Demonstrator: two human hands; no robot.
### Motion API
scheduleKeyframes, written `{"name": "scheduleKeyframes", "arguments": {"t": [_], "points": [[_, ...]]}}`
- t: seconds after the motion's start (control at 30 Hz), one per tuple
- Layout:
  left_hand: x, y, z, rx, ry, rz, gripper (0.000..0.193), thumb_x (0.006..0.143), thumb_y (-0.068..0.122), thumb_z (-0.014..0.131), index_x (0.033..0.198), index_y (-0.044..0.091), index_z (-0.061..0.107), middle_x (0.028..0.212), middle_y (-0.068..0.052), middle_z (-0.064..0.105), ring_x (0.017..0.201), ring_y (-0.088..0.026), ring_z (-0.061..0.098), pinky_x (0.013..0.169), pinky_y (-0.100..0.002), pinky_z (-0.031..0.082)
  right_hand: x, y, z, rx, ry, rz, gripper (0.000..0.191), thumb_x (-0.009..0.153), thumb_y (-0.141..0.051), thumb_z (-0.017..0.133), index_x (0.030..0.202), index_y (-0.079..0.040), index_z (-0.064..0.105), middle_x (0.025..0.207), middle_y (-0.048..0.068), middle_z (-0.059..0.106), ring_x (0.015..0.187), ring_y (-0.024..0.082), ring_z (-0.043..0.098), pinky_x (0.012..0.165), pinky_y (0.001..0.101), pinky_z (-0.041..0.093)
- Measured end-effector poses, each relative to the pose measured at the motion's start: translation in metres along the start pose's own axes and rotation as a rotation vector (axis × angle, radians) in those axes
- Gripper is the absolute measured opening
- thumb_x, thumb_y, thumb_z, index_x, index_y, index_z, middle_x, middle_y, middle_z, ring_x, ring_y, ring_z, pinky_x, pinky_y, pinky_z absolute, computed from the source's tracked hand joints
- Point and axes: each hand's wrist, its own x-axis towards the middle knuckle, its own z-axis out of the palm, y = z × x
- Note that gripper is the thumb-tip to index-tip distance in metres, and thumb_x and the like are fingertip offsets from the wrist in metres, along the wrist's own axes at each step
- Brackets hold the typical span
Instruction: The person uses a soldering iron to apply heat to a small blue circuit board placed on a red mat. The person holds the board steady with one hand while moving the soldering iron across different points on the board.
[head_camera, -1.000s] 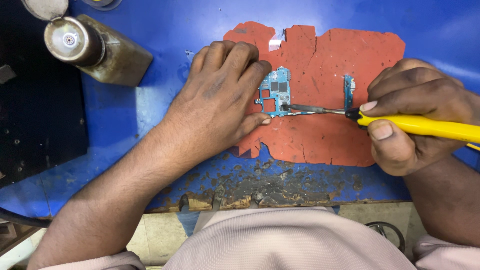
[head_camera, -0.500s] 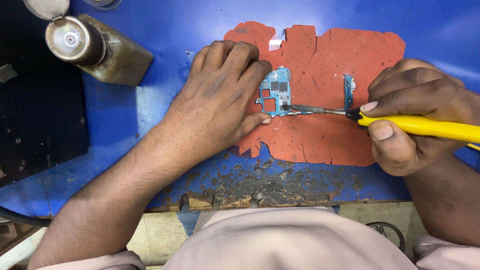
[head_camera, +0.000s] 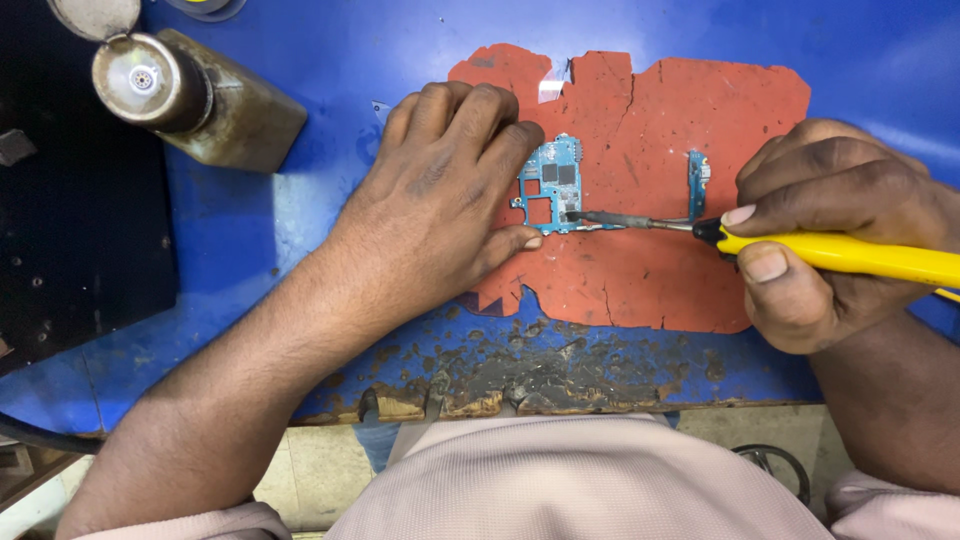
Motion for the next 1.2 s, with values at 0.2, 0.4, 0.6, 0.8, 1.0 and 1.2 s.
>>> {"name": "scheduleKeyframes", "arguments": {"t": [0.2,0.4,0.6,0.8,1.0,1.2], "points": [[0.0003,-0.0003,0.0018,0.016,0.007,0.005,0.076,0.073,0.043,0.09,0.13,0.003,0.061,0.126,-0.015,0.051,0.121,-0.035,0.049,0.107,-0.052,0.04,-0.0001,0.0002,-0.0011,-0.004,-0.013,-0.002,0.019,0.096,-0.016,0.065,0.098,0.002,0.059,0.08,0.014,0.062,0.06,0.019,0.059,0.057,0.0302,0.052],[0.0007,-0.0008,0.0008,0.001,0.006,0.001,0.075,0.073,0.042,0.09,0.13,0.003,0.061,0.126,-0.015,0.052,0.121,-0.035,0.049,0.107,-0.052,0.04,-0.0011,0.0017,-0.0011,-0.003,-0.008,0.002,0.019,0.097,-0.016,0.065,0.098,0.003,0.06,0.08,0.014,0.062,0.06,0.019,0.059,0.057,0.03,0.052],[0.0014,-0.0009,0.0003,0.003,0.002,0.004,0.075,0.073,0.042,0.09,0.13,0.002,0.061,0.125,-0.015,0.052,0.12,-0.035,0.049,0.106,-0.052,0.04,-0.0023,0.0004,-0.0008,-0.018,-0.01,0.02,0.018,0.096,-0.015,0.065,0.098,0.003,0.062,0.078,0.014,0.063,0.062,0.021,0.06,0.059,0.0304,0.052],[0.0024,-0.0018,0.0006,-0.003,0.012,0.006,0.075,0.073,0.041,0.09,0.13,0.003,0.061,0.126,-0.015,0.052,0.121,-0.035,0.049,0.106,-0.051,0.04,-0.0003,0.0012,-0.0003,-0.016,0.004,0.014,0.02,0.097,-0.016,0.065,0.098,0.003,0.059,0.081,0.014,0.062,0.061,0.019,0.06,0.058,0.0299,0.053],[0.0018,-0.0019,0.0015,0.0,0.008,0.006,0.075,0.073,0.042,0.09,0.13,0.003,0.061,0.126,-0.015,0.051,0.121,-0.035,0.049,0.106,-0.052,0.04,-0.0034,0.0014,-0.001,-0.036,-0.015,0.019,0.019,0.096,-0.016,0.065,0.099,0.003,0.063,0.079,0.015,0.062,0.063,0.021,0.06,0.059,0.031,0.052],[0.0005,-0.0028,0.0017,0.003,0.005,0.012,0.075,0.074,0.042,0.09,0.13,0.002,0.061,0.126,-0.016,0.051,0.121,-0.035,0.049,0.106,-0.052,0.04,-0.0052,0.0024,0.0005,-0.041,-0.01,0.026,0.018,0.095,-0.015,0.065,0.098,0.003,0.063,0.082,0.014,0.063,0.062,0.021,0.06,0.059,0.0303,0.051]]}}
